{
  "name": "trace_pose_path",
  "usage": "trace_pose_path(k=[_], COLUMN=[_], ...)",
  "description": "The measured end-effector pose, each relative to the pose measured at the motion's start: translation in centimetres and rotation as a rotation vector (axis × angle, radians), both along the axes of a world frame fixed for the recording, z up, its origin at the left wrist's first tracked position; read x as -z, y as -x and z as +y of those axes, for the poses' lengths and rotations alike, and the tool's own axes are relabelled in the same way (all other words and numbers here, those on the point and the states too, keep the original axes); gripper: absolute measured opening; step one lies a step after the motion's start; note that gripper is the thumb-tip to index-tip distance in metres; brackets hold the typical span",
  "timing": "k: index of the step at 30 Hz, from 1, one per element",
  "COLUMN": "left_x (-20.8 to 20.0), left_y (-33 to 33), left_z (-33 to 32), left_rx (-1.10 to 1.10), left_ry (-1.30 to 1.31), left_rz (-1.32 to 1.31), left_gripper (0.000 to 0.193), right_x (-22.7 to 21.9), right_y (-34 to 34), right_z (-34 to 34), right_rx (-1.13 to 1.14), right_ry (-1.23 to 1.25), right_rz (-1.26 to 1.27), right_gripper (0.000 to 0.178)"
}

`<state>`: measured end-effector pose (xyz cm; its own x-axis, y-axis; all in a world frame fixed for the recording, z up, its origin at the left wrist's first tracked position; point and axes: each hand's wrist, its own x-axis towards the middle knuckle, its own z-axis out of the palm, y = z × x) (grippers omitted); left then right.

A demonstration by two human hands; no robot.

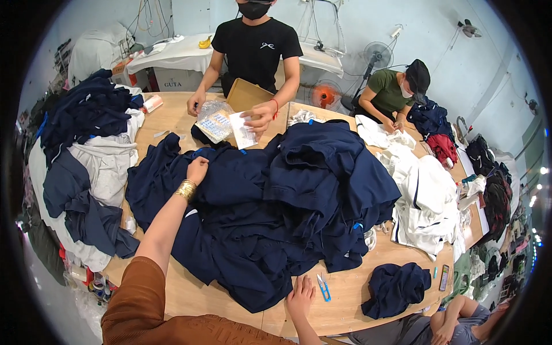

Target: Trimming loose threads from blue garments using scissors at a production table.

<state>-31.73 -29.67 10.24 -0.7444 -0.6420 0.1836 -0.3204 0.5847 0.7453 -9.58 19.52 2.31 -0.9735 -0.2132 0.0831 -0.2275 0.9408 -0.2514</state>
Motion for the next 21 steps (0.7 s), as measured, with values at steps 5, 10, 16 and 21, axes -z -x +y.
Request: trace_pose_path(k=[5,10,16,21], left_x=[2.2,2.0,2.2,0.4], left_y=[-0.3,0.7,3.3,5.0], left_z=[2.4,2.7,2.9,4.9], left_rx=[-0.043,0.060,0.049,0.281], left_ry=[-0.019,-0.211,-0.089,-0.545], left_rz=[0.133,0.208,0.028,0.126], left_gripper=[0.025,0.041,0.055,0.039], right_x=[-0.1,0.0,0.0,0.1], right_y=[0.0,0.1,0.2,0.2], right_z=[0.0,0.0,-0.1,0.0], right_rx=[-0.004,-0.001,-0.008,0.003], right_ry=[-0.006,-0.005,0.007,-0.008], right_rz=[-0.019,-0.019,-0.021,-0.011], right_gripper=[0.058,0.059,0.060,0.061])
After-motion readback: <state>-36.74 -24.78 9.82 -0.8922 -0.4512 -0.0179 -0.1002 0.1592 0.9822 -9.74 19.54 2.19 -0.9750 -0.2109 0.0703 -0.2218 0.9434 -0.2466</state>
